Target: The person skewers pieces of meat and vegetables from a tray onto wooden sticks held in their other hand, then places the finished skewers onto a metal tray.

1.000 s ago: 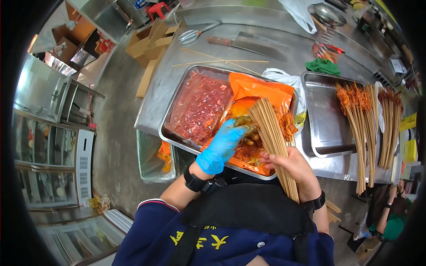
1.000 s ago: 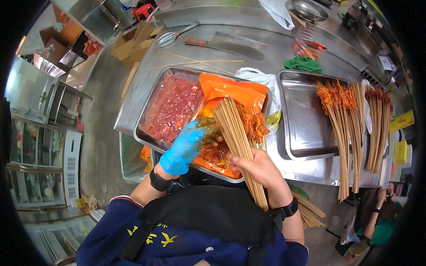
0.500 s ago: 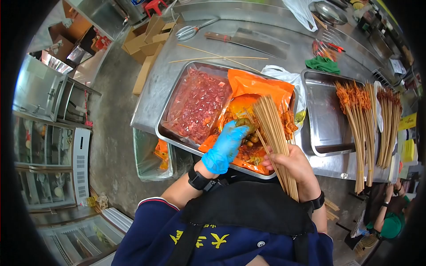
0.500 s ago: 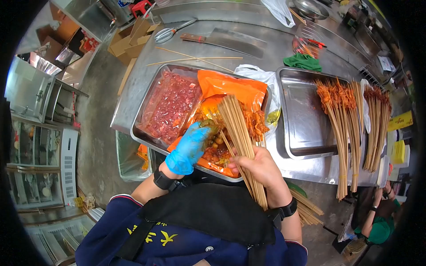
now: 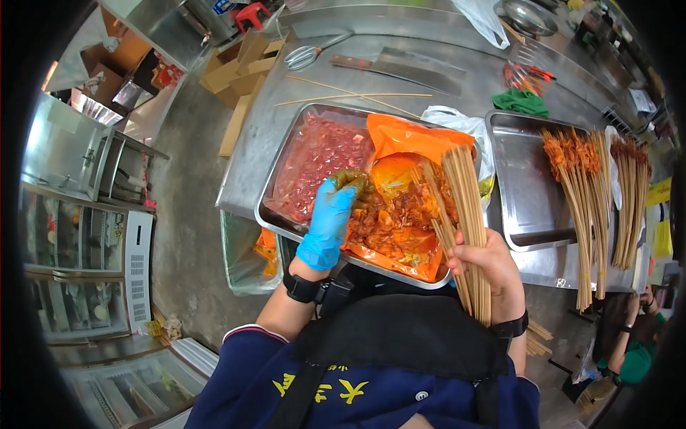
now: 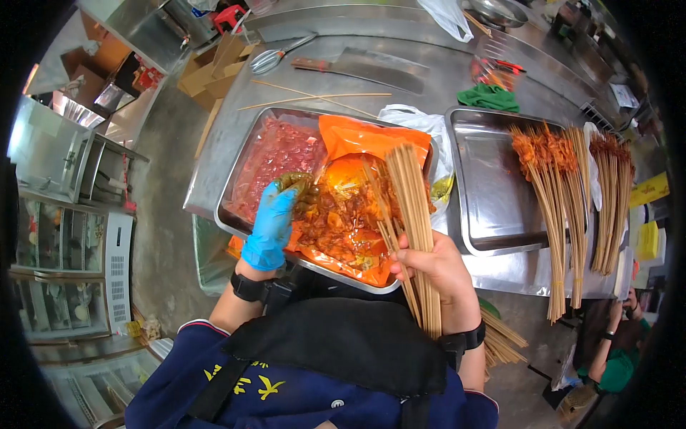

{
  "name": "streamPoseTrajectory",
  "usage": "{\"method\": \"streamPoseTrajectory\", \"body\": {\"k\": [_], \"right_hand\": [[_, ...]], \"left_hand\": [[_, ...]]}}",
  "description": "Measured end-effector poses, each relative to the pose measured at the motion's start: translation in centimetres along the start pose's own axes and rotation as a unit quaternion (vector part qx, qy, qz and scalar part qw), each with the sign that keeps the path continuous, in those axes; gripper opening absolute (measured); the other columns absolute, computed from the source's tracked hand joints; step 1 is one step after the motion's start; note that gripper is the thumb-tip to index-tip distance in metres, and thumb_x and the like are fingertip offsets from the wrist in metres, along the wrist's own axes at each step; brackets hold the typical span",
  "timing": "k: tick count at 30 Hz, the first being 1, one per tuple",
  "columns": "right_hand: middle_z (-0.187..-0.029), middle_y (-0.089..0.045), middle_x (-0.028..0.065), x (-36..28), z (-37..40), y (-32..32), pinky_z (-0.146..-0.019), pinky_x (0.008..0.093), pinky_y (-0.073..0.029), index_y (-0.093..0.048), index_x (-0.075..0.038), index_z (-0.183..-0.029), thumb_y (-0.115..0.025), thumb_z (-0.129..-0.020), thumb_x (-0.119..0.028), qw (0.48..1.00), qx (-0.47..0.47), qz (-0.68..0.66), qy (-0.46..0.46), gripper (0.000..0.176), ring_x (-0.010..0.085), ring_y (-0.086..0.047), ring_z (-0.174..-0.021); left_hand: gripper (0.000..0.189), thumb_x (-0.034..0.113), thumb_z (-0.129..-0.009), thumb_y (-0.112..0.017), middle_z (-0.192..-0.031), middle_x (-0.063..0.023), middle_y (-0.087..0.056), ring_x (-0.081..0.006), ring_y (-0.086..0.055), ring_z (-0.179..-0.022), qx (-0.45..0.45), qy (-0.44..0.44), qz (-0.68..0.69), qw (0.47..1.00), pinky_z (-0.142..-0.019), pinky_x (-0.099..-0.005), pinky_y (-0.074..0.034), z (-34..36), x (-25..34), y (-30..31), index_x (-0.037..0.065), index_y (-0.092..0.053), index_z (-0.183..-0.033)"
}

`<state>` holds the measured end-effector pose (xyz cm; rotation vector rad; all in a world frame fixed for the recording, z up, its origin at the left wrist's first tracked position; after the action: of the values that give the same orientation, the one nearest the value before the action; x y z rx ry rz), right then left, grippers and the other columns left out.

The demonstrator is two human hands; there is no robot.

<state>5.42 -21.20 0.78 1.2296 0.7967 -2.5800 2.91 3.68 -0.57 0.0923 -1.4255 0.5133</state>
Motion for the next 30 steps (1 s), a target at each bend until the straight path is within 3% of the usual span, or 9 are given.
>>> {"method": "streamPoseTrajectory", "body": {"k": [3, 8, 11, 12, 14, 19, 22, 24, 30], "right_hand": [[-0.074, -0.060, 0.0100, 0.0, 0.1, 0.7, -0.051, 0.0244, -0.049, -0.052, -0.001, -0.088, -0.060, -0.073, -0.001, 1.000, -0.002, -0.009, 0.013, 0.017, 0.0149, -0.061, -0.061], [-0.074, -0.060, 0.0099, 0.1, 0.0, 0.9, -0.051, 0.0247, -0.050, -0.052, -0.001, -0.089, -0.061, -0.074, -0.003, 0.999, -0.011, -0.029, 0.021, 0.017, 0.0150, -0.061, -0.060], [-0.074, -0.060, 0.0100, 0.1, 0.1, 1.0, -0.051, 0.0247, -0.050, -0.052, -0.001, -0.089, -0.061, -0.073, -0.003, 0.999, -0.011, -0.036, 0.018, 0.018, 0.0151, -0.061, -0.060], [-0.074, -0.060, 0.0100, 0.1, 0.1, 1.0, -0.051, 0.0248, -0.050, -0.053, -0.001, -0.088, -0.061, -0.073, -0.003, 0.999, -0.013, -0.043, 0.015, 0.018, 0.0151, -0.061, -0.060], [-0.075, -0.060, 0.0102, 0.2, 0.0, 0.8, -0.051, 0.0247, -0.050, -0.052, -0.001, -0.089, -0.061, -0.073, -0.003, 0.999, -0.015, -0.034, 0.014, 0.018, 0.0151, -0.061, -0.060], [-0.075, -0.060, 0.0106, 0.4, 0.0, 0.5, -0.052, 0.0247, -0.050, -0.051, -0.001, -0.091, -0.061, -0.074, -0.002, 1.000, -0.009, -0.010, 0.003, 0.019, 0.0149, -0.061, -0.061], [-0.075, -0.060, 0.0104, 0.3, 0.0, 0.3, -0.052, 0.0245, -0.050, -0.051, -0.001, -0.090, -0.061, -0.074, -0.001, 1.000, -0.021, -0.011, 0.003, 0.019, 0.0146, -0.061, -0.061], [-0.075, -0.060, 0.0101, 0.4, 0.0, 0.1, -0.052, 0.0244, -0.049, -0.051, -0.001, -0.090, -0.060, -0.074, 0.000, 1.000, -0.028, -0.010, 0.001, 0.019, 0.0144, -0.061, -0.061], [-0.074, -0.059, 0.0086, 0.4, -0.1, -0.3, -0.052, 0.0234, -0.049, -0.051, -0.002, -0.088, -0.061, -0.073, 0.001, 0.999, -0.031, 0.004, 0.000, 0.018, 0.0133, -0.060, -0.061]], "left_hand": [[0.024, 0.008, -0.081, -0.051, -0.087, -0.0072, -0.060, -0.0127, -0.057, -0.076, -0.014, 0.060, -0.120, 0.991, -0.067, -0.0234, -0.045, 0.1, -0.4, 1.6, -0.002, -0.054, -0.102], [0.020, 0.002, -0.078, -0.054, -0.084, -0.0066, -0.061, -0.0115, -0.056, -0.075, -0.057, -0.001, -0.205, 0.977, -0.068, -0.0238, -0.045, 1.0, -1.7, 1.1, -0.004, -0.058, -0.097], [0.023, 0.011, -0.074, -0.060, -0.071, -0.0131, -0.060, -0.0230, -0.060, -0.065, -0.067, -0.161, -0.495, 0.851, -0.060, -0.0321, -0.047, 1.9, -0.3, -1.7, 0.004, -0.060, -0.095], [0.023, 0.011, -0.074, -0.060, -0.071, -0.0131, -0.060, -0.0230, -0.060, -0.065, -0.066, -0.162, -0.495, 0.851, -0.060, -0.0321, -0.047, 1.9, -0.4, -2.1, 0.004, -0.060, -0.095], [0.021, 0.018, -0.070, -0.063, -0.071, -0.0152, -0.059, -0.0308, -0.058, -0.068, -0.075, -0.141, -0.649, 0.744, -0.059, -0.0382, -0.046, 1.8, -1.2, -2.8, 0.006, -0.061, -0.088], [0.019, 0.015, -0.070, -0.065, -0.067, -0.0113, -0.058, -0.0268, -0.058, -0.062, -0.113, -0.173, -0.673, 0.711, -0.056, -0.0362, -0.046, 2.0, -1.2, -2.6, 0.005, -0.058, -0.084], [0.008, 0.004, -0.075, -0.058, -0.073, 0.0011, -0.055, -0.0076, -0.051, -0.066, -0.093, -0.049, -0.281, 0.954, -0.060, -0.0219, -0.043, 0.6, -1.6, -0.1, 0.001, -0.054, -0.082], [0.011, 0.004, -0.074, -0.057, -0.077, -0.0010, -0.056, -0.0081, -0.052, -0.068, -0.121, 0.016, -0.098, 0.988, -0.063, -0.0216, -0.043, 0.0, -0.7, 0.5, 0.002, -0.054, -0.085], [0.015, 0.009, -0.077, -0.054, -0.081, -0.0018, -0.057, -0.0087, -0.054, -0.071, -0.069, 0.014, -0.036, 0.997, -0.063, -0.0219, -0.044, -0.8, 0.8, 0.5, 0.003, -0.055, -0.091]]}}
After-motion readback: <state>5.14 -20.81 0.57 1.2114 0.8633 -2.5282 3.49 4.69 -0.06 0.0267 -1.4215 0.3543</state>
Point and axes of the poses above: each hand's wrist, its own z-axis away from the middle knuckle, its own y-axis out of the back of the hand, x = y × z, the point moved 5 cm from there along -z, towards the middle knuckle
